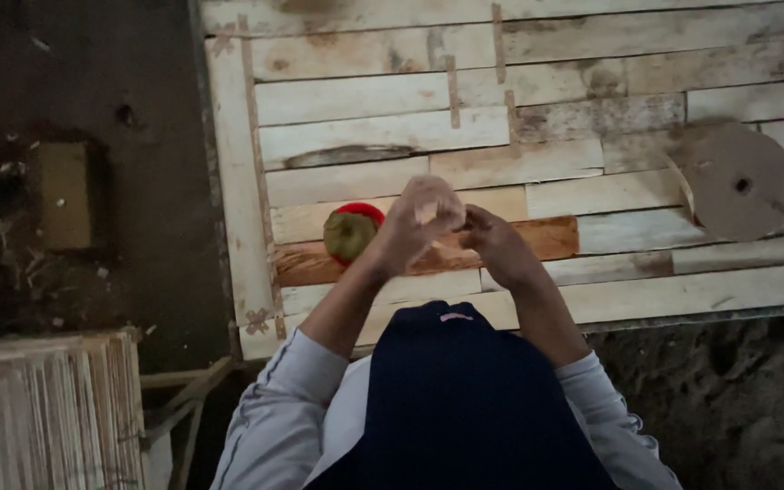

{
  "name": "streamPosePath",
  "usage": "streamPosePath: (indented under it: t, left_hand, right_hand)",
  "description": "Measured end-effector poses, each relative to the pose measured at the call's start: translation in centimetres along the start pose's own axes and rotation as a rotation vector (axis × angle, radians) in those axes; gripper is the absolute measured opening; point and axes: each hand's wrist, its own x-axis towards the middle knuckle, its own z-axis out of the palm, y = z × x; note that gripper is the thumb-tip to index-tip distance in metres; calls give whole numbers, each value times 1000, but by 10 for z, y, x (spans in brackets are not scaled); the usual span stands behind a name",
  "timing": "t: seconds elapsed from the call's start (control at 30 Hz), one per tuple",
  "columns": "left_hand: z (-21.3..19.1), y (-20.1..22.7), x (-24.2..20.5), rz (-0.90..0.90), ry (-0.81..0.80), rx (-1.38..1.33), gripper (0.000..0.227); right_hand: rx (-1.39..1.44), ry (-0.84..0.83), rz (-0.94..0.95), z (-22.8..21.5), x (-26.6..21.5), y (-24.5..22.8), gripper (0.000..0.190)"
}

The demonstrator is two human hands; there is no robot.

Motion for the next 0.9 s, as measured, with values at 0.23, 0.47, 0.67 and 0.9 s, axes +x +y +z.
streamPosePath:
  t: [0.23,0.47,0.67,0.9]
  left_hand:
    - [16,30,4,64,84,-4,7]
    - [-12,5,31,-176,634,-510,16]
    - [-49,-10,16,-462,841,-397,23]
    - [-57,-115,55,-554,689,-300,19]
  right_hand:
    - [-52,185,-1,-8,1,-8,55]
    - [-173,-16,-47,13,24,5,25]
    - [-182,1,17,31,28,11,19]
    - [43,116,277,24,33,77,24]
